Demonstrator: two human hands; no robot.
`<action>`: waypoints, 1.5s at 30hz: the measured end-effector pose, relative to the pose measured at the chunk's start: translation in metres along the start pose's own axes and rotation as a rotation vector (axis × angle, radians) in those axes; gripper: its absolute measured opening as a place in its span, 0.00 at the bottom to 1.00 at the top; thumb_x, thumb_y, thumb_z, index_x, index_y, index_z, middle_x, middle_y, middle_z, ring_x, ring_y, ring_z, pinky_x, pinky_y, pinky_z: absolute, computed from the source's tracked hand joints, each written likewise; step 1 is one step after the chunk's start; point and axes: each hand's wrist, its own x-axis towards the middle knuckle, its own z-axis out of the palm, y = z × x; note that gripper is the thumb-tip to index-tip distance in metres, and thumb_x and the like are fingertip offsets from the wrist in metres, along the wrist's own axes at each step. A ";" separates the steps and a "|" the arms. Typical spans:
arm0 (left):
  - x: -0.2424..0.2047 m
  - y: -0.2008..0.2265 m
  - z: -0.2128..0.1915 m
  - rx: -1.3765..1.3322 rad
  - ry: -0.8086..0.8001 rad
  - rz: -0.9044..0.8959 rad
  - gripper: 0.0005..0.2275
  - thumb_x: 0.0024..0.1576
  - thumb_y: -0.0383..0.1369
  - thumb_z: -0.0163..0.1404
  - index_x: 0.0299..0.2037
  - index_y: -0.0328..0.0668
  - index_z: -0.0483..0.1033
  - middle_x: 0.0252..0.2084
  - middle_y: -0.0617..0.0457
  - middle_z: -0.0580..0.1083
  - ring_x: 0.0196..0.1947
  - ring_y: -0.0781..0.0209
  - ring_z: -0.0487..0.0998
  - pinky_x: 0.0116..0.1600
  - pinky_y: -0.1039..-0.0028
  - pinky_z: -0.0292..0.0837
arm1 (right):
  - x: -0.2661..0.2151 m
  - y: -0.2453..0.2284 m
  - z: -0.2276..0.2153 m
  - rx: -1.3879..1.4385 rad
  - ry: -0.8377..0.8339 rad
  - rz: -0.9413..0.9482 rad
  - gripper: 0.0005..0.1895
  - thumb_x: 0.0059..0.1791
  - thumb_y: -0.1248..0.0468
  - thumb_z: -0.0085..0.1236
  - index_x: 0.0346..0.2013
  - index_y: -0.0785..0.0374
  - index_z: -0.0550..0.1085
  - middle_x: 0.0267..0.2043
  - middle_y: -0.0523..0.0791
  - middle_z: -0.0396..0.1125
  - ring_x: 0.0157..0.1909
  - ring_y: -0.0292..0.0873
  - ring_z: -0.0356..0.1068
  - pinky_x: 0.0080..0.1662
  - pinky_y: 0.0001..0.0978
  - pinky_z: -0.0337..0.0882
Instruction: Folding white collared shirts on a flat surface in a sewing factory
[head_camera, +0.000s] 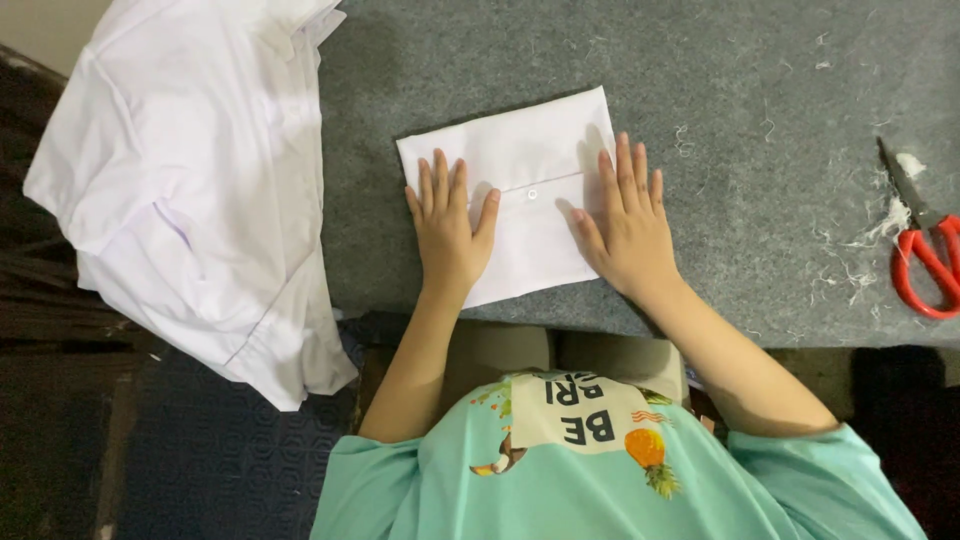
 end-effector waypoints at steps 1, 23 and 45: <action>0.001 -0.001 -0.001 0.001 0.000 0.000 0.28 0.65 0.48 0.49 0.68 0.33 0.66 0.75 0.32 0.56 0.76 0.32 0.51 0.72 0.34 0.42 | -0.010 0.004 0.005 0.001 0.000 0.000 0.39 0.60 0.45 0.36 0.79 0.63 0.45 0.82 0.55 0.28 0.81 0.59 0.24 0.74 0.60 0.34; 0.146 0.070 0.130 0.167 -0.298 0.215 0.19 0.60 0.49 0.52 0.48 0.42 0.73 0.50 0.46 0.71 0.54 0.42 0.68 0.45 0.47 0.73 | -0.101 0.038 0.009 -0.096 0.069 -0.027 0.33 0.57 0.55 0.44 0.77 0.55 0.52 0.82 0.49 0.41 0.81 0.63 0.35 0.68 0.80 0.31; 0.140 0.049 0.154 -0.096 -0.127 0.258 0.05 0.63 0.37 0.46 0.38 0.51 0.65 0.40 0.56 0.75 0.44 0.49 0.72 0.47 0.56 0.64 | -0.087 0.030 0.012 -0.074 0.349 0.139 0.25 0.46 0.55 0.62 0.55 0.59 0.71 0.46 0.43 0.67 0.48 0.49 0.67 0.50 0.45 0.53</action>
